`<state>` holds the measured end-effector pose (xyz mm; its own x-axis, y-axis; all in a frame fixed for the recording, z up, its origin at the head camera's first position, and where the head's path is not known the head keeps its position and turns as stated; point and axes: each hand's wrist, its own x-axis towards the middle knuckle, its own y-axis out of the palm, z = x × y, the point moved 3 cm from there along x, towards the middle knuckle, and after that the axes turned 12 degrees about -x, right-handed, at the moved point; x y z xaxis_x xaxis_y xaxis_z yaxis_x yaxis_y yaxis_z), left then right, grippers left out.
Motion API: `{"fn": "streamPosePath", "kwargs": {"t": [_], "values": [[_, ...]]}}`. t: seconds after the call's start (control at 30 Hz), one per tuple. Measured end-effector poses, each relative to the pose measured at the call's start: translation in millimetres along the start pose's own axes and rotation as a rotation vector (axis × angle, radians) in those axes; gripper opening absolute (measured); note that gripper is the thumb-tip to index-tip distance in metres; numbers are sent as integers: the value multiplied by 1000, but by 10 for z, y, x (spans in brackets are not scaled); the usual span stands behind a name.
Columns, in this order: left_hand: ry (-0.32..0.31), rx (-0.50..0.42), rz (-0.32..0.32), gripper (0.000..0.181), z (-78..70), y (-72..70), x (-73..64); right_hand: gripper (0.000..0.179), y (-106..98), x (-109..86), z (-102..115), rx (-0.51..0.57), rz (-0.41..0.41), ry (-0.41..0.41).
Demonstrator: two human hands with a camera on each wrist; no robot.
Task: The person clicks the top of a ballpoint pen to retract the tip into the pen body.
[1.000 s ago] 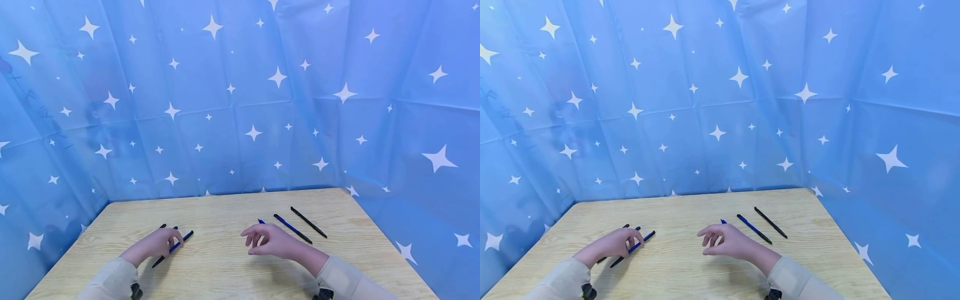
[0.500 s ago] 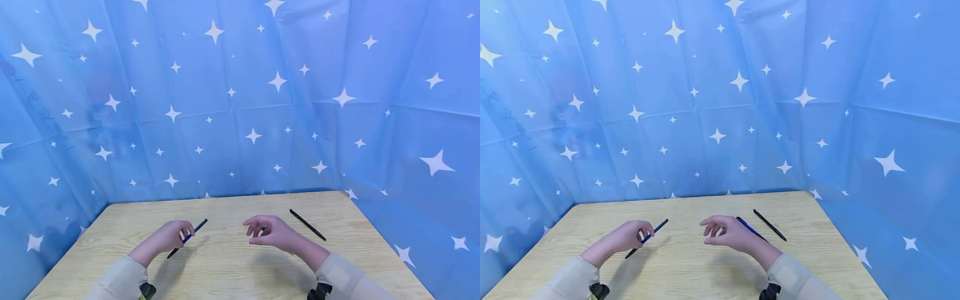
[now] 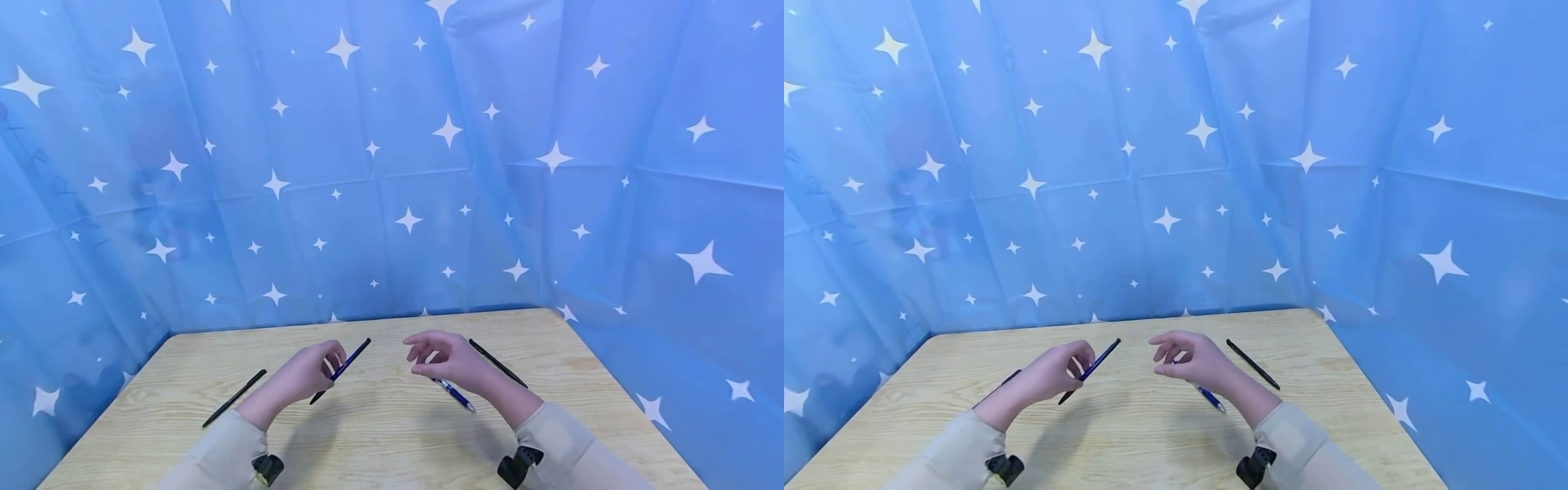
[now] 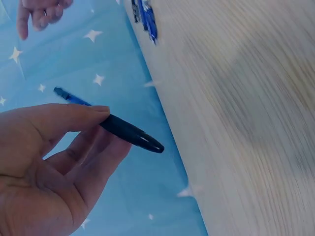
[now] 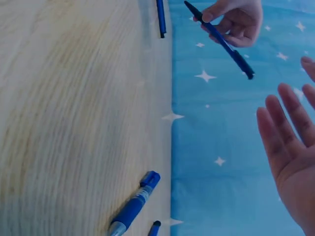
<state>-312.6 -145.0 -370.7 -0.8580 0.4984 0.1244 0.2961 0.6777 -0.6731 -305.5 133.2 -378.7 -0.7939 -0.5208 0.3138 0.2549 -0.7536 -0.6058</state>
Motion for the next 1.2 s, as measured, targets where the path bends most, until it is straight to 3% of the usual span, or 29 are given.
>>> {"fn": "streamPosePath", "kwargs": {"t": [0.4, 0.7, 1.2], "values": [[33, -236, -127, 40, -270, 153, 142, 40, -118, 30, 85, 33, -132, 2], [55, -308, -221, 39, -424, 319, 217, 37, -143, 75, 143, 96, -244, 22], [-23, -538, -247, 31, -562, 625, 307, 43, -78, 132, 213, 250, -357, -9]]}}
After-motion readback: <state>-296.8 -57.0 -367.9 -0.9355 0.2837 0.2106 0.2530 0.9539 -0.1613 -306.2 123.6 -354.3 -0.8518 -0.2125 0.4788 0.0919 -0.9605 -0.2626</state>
